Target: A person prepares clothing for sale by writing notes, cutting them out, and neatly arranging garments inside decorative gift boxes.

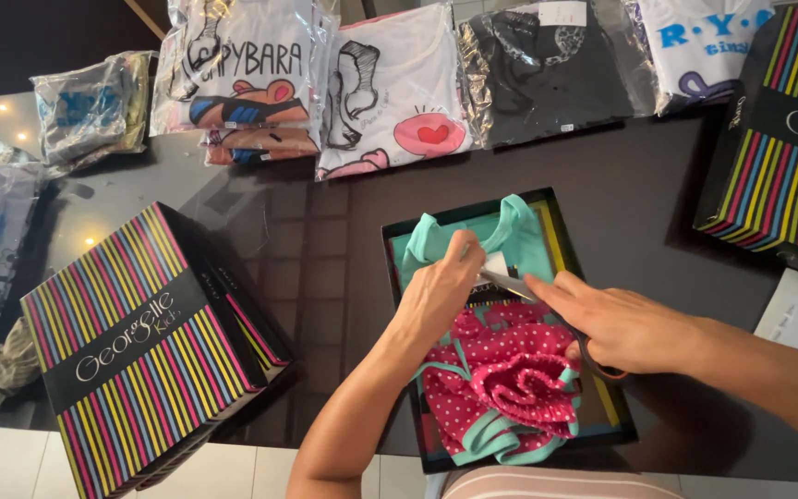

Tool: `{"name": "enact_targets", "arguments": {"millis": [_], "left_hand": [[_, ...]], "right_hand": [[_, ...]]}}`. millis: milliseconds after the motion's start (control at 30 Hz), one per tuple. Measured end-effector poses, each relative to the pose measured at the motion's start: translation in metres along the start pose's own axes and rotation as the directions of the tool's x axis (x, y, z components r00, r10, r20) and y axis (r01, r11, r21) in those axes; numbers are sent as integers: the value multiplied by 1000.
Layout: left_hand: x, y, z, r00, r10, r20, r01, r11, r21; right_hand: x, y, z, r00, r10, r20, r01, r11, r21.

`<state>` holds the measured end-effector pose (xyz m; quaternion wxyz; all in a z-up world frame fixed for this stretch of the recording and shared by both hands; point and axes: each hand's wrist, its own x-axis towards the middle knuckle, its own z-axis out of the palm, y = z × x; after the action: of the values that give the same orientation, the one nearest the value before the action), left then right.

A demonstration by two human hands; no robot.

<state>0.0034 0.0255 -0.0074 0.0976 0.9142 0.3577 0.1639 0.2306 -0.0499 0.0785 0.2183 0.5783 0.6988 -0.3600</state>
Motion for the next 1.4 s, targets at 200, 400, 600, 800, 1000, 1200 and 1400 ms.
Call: {"name": "enact_targets", "arguments": {"millis": [200, 400, 600, 800, 1000, 1200, 1400], "left_hand": [[-1, 6, -28, 995, -88, -39, 84, 991, -101], [-4, -5, -25, 986, 101, -132, -130, 964, -232], [-2, -3, -26, 970, 153, 186, -73, 922, -379], [3, -13, -24, 963, -11, 269, 125, 903, -411], [1, -24, -17, 971, 15, 238, 80, 918, -388], [3, -25, -15, 972, 16, 236, 77, 922, -380], [3, -23, -15, 980, -3, 198, 81, 918, -389]], "right_hand": [[-18, -9, -16, 996, 94, 5, -94, 984, 152], [0, 67, 16, 835, 271, -479, 18, 856, 517], [2, 122, 38, 825, 446, -347, -146, 762, 631], [8, 84, 37, 597, 10, -802, 218, 960, 174], [107, 32, 50, 494, -387, -779, 454, 879, -149], [144, 26, 59, 388, -528, -755, 343, 843, -413], [153, 23, 61, 198, -640, -743, 161, 769, -619]]}}
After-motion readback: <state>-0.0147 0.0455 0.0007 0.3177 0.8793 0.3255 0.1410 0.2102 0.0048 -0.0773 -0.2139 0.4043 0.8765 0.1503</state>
